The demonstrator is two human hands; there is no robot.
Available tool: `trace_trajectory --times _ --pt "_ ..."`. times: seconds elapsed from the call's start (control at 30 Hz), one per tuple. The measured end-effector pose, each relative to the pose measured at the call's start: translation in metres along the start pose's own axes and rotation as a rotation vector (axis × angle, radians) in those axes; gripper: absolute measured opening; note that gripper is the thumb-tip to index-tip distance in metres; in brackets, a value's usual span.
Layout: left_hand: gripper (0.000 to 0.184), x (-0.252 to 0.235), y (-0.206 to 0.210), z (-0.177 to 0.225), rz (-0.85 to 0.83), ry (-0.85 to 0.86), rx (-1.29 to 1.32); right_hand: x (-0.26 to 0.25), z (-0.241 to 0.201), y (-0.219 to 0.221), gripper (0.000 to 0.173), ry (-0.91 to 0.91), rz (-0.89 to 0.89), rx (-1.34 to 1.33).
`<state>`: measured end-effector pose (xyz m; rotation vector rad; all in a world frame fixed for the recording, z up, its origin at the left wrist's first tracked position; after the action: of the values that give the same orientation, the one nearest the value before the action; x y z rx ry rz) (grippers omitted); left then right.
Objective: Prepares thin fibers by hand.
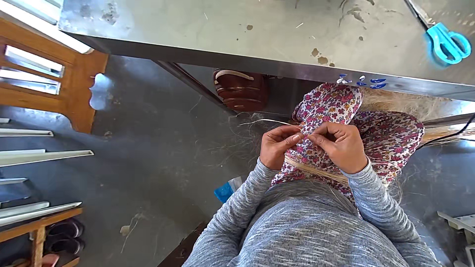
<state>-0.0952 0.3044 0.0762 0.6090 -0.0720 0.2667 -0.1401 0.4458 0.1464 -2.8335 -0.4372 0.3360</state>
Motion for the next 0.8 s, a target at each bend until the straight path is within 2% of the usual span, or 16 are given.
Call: trace_trajectory --times 0.2,0.33,0.47,0.63,0.8 --pt "0.016 0.002 0.002 0.001 0.019 0.025 -0.065 0.003 -0.011 0.004 0.008 -0.124 0.021 0.179" --pt "0.016 0.001 0.001 0.001 0.039 0.027 -0.072 0.004 -0.01 0.006 0.01 -0.135 0.013 0.198" --pt "0.015 0.001 0.001 0.002 0.042 0.066 -0.081 0.004 -0.006 0.006 0.009 -0.122 0.035 0.113" --pt "0.012 0.001 0.002 0.0 0.018 0.105 -0.046 0.006 0.008 0.004 0.004 0.012 0.102 -0.068" --pt "0.01 0.002 0.008 -0.003 -0.008 0.09 0.067 0.01 0.012 0.004 0.005 0.02 0.16 -0.089"
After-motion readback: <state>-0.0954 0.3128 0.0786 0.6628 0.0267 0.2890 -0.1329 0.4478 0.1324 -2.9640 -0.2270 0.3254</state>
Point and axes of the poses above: each hand's wrist, its own x-axis away from the middle knuckle, its own y-axis out of the palm, z = x × y, the point moved 9 cm from there along -x, towards the middle knuckle, and after that the axes turned 8 degrees about z, right-handed, at the moved point
